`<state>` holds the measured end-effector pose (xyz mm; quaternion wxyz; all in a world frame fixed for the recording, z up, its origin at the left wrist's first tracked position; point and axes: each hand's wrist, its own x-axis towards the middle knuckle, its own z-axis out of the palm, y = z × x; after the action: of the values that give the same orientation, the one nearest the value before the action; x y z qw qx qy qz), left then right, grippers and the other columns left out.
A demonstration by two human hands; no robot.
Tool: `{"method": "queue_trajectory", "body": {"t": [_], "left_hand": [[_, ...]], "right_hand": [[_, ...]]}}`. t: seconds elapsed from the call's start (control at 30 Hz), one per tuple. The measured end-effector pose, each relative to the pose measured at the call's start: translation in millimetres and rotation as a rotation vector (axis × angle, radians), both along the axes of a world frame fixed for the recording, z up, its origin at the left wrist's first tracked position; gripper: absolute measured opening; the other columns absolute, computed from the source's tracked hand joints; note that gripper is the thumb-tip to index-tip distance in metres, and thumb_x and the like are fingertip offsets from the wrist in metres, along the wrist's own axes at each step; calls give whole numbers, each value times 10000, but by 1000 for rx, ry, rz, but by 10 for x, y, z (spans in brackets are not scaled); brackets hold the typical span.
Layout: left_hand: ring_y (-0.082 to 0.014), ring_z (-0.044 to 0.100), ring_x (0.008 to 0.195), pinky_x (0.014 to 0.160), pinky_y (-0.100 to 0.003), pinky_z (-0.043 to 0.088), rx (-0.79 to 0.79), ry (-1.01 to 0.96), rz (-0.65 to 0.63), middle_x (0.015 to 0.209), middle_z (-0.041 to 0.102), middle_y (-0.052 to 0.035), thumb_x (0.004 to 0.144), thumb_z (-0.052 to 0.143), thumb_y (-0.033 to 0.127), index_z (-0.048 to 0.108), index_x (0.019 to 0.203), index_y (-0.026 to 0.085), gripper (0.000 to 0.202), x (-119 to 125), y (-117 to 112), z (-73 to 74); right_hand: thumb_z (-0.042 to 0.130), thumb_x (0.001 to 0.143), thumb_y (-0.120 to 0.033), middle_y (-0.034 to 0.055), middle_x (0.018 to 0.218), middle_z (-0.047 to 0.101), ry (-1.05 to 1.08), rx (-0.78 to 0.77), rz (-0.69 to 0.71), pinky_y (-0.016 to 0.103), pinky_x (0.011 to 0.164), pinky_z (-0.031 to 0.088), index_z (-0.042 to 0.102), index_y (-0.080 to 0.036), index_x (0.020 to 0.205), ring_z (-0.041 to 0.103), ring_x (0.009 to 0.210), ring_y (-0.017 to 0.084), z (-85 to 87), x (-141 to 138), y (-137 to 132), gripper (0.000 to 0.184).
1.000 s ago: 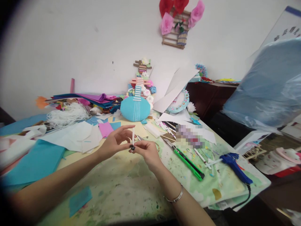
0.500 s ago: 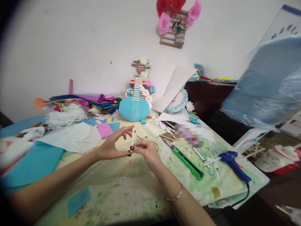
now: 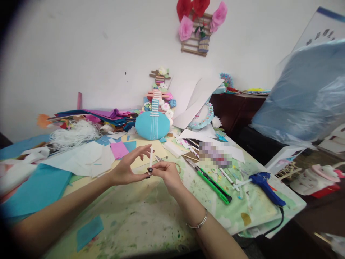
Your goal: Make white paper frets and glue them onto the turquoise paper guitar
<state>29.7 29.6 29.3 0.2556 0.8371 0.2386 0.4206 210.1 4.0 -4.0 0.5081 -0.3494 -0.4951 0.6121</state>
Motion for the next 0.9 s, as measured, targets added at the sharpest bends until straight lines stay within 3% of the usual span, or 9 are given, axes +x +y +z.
{"method": "queue_trajectory", "body": {"t": [0.13,0.27,0.43,0.53,0.67,0.9], "left_hand": [[-227,577,948,747,-316,418,48,49,-6,1176,585,-109,664,735,205,367,1404,280,830,-7,7,-2],[-235,585,949,739,-309,415,-20,20,17,1101,634,-94,620,760,204,453,1350,268,794,-8,12,10],[-245,584,974,761,-312,417,-98,-67,82,1140,630,-103,569,794,194,502,1307,252,795,-43,50,-1],[-243,582,980,776,-316,420,-98,-95,69,1160,618,-114,588,792,190,470,1329,242,810,-80,104,-43],[-226,579,968,757,-305,417,-129,-143,57,1158,605,-117,620,786,193,445,1339,232,796,-114,178,-86],[-199,584,915,733,-288,420,-216,-250,102,1099,623,-107,595,806,183,501,1291,210,761,-176,272,-94]], "right_hand": [[803,590,-289,30,652,705,3,-1,3,279,702,472,734,-173,648,614,617,138,-7,-2,0,147],[798,596,-290,35,662,704,7,2,11,276,695,468,731,-167,663,617,621,138,2,-9,-7,156],[796,593,-319,30,718,705,12,20,117,267,633,463,732,-184,889,614,595,129,-9,-42,-24,332],[775,613,-302,7,612,666,-37,56,171,232,542,430,747,-183,795,530,499,91,-38,-44,-28,219],[735,646,-280,-2,528,625,-66,86,146,208,486,386,738,-179,640,484,466,78,-43,10,-18,101],[701,710,-326,42,653,706,-78,144,0,275,552,494,758,-194,776,612,522,136,79,298,-186,158]]}}
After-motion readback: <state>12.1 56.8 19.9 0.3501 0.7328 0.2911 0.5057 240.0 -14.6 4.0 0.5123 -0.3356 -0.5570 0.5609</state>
